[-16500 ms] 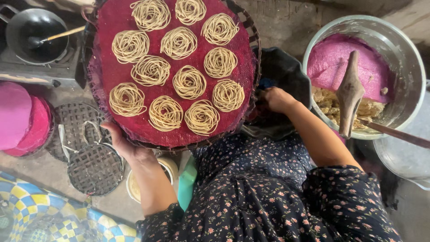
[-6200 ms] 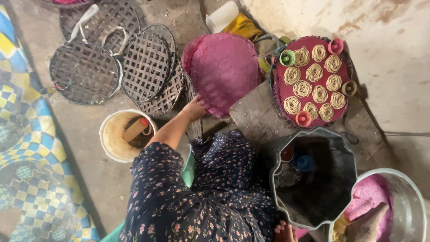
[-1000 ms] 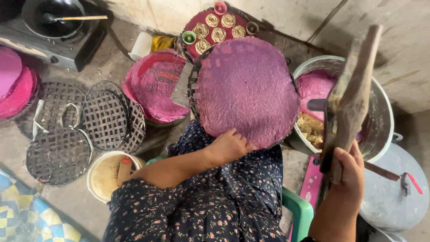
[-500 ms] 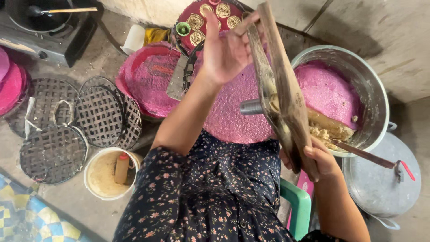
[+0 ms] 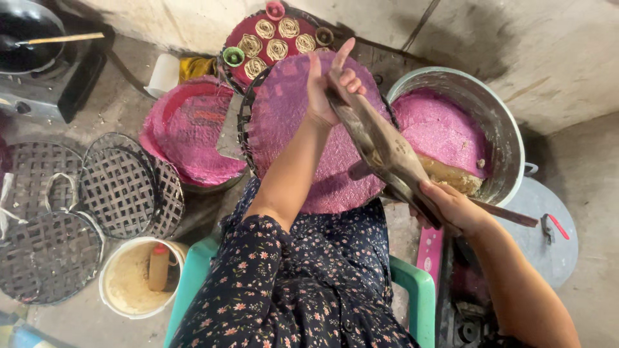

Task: The person sits and uses a wooden hand press to extrude dough into noodle nests on a round tray. They load dough into the press, squeeze the lever to push noodles out, cut the strands, arrange the nests, and cover the tray with a pink mesh cover before pressing more noodles.

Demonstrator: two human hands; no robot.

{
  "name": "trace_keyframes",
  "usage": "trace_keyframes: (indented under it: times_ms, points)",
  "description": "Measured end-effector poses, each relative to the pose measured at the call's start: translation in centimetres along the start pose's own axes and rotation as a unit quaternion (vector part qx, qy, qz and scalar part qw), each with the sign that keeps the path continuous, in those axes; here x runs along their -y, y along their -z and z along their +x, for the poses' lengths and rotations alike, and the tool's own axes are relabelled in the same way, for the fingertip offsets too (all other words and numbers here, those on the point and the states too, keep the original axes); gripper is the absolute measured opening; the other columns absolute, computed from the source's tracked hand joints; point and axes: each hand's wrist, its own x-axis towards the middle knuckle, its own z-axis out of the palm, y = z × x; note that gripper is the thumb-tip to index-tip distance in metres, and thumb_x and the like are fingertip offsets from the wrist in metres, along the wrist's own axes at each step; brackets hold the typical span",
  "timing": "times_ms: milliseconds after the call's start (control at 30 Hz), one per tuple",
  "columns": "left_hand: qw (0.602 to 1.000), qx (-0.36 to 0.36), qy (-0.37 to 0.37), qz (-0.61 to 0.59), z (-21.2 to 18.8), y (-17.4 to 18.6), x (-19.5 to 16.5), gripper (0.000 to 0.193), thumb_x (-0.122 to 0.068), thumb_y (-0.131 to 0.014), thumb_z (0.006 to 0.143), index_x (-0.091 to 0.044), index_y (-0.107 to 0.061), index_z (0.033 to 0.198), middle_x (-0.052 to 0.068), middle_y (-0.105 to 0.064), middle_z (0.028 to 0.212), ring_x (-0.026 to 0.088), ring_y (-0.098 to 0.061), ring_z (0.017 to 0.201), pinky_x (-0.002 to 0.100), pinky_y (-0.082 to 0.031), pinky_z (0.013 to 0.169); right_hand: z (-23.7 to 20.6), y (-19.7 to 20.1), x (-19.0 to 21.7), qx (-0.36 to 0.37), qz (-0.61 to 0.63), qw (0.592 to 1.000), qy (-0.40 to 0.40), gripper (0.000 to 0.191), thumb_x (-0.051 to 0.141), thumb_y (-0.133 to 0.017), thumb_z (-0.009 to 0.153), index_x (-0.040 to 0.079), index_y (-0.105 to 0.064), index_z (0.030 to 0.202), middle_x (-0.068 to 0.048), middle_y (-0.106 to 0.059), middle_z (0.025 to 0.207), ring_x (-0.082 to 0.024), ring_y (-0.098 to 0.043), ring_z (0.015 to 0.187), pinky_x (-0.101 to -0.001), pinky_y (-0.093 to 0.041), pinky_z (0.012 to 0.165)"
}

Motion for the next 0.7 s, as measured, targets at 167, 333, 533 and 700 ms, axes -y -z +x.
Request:
trace_keyframes:
  times_ms: [167,333,533,700]
  points:
    - [0.998,-0.038,-0.014,0.053,-1.1,1.4,-0.9,0.095,-0.082,-0.04,0.089,-0.017,-0.035,0.158,-0.002,-0.051,0.064,0.017,-0.057,0.063,0.04,-0.052,0.075,0.4,-1.1,0.0,-0.014,-0.016,0.999,-0.035,0.06,0.048,-0.04,0.101,-0.003,-0.069,0.088,-0.011,-0.068,0.067,-0.021,-0.065,0.054,-0.0347,-0.053,0.05]
    - [0.998,-0.042,-0.032,0.043,-0.8,-0.3,1.2,0.092,-0.08,-0.043,0.098,-0.01,-0.04,0.157,-0.004,-0.048,0.062,0.016,-0.053,0.058,0.037,-0.049,0.069,-2.8,0.4,1.2,-0.083,-0.095,0.992,-0.015,0.052,0.044,-0.049,0.101,-0.002,-0.073,0.093,-0.01,-0.068,0.069,-0.017,-0.061,0.059,-0.0319,-0.049,0.054]
    - [0.997,-0.002,-0.044,0.064,-0.4,-3.8,-1.4,0.082,-0.079,-0.041,0.096,-0.012,-0.052,0.143,-0.002,-0.046,0.06,0.017,-0.051,0.056,0.039,-0.047,0.068,-3.7,-0.9,1.7,-0.101,-0.129,0.983,0.078,0.048,0.042,-0.052,0.101,-0.002,-0.071,0.101,-0.004,-0.07,0.076,-0.01,-0.059,0.068,-0.0279,-0.05,0.061]
    - [0.998,0.018,-0.031,0.048,-2.1,-5.3,0.3,0.074,-0.077,-0.039,0.099,-0.017,-0.059,0.138,-0.002,-0.045,0.057,0.016,-0.05,0.056,0.038,-0.047,0.07,-6.8,-1.1,2.9,-0.143,-0.112,0.983,-0.032,0.046,0.038,-0.057,0.101,-0.004,-0.07,0.111,-0.01,-0.066,0.071,-0.018,-0.059,0.059,-0.0362,-0.05,0.054]
